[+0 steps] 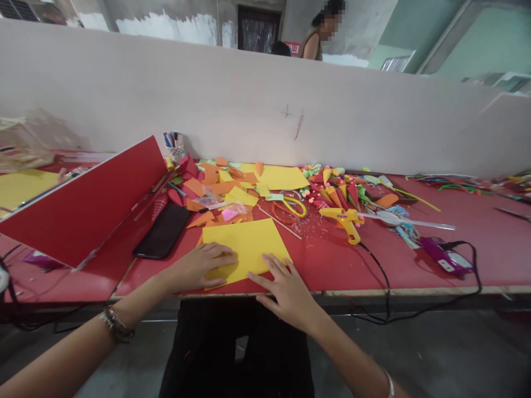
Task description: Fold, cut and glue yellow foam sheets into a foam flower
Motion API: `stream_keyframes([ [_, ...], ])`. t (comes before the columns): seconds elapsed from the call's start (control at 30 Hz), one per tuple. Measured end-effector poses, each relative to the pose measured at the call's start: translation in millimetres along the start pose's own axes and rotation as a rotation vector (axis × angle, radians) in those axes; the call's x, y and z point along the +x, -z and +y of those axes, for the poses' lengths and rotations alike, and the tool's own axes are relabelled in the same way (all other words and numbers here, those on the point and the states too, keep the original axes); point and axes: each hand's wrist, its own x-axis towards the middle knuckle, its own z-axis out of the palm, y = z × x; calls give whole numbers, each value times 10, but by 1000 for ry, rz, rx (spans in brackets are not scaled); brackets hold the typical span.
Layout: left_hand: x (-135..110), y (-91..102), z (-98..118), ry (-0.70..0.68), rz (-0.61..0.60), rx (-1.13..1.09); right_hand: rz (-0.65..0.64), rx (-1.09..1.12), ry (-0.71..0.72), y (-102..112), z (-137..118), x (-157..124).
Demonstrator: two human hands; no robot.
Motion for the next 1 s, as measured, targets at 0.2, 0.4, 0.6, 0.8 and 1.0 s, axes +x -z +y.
stream_keyframes([
  [0.2,-88,40,-71,10,-51,-60,39,-24,-2,59,-62,28],
  [0.4,-66,22,-101,12,-67,-54,71,-46,183,-19,-374,182],
  [0.6,-72,28,-99,10,-100,-65,97,30,168,-89,-426,221],
  [0.8,-77,28,-115,32,-128,-62,173,97,80,-72,-183,94],
  [1.0,-71,31,-111,33,-131,-49,264,53,-38,-44,136,-59],
])
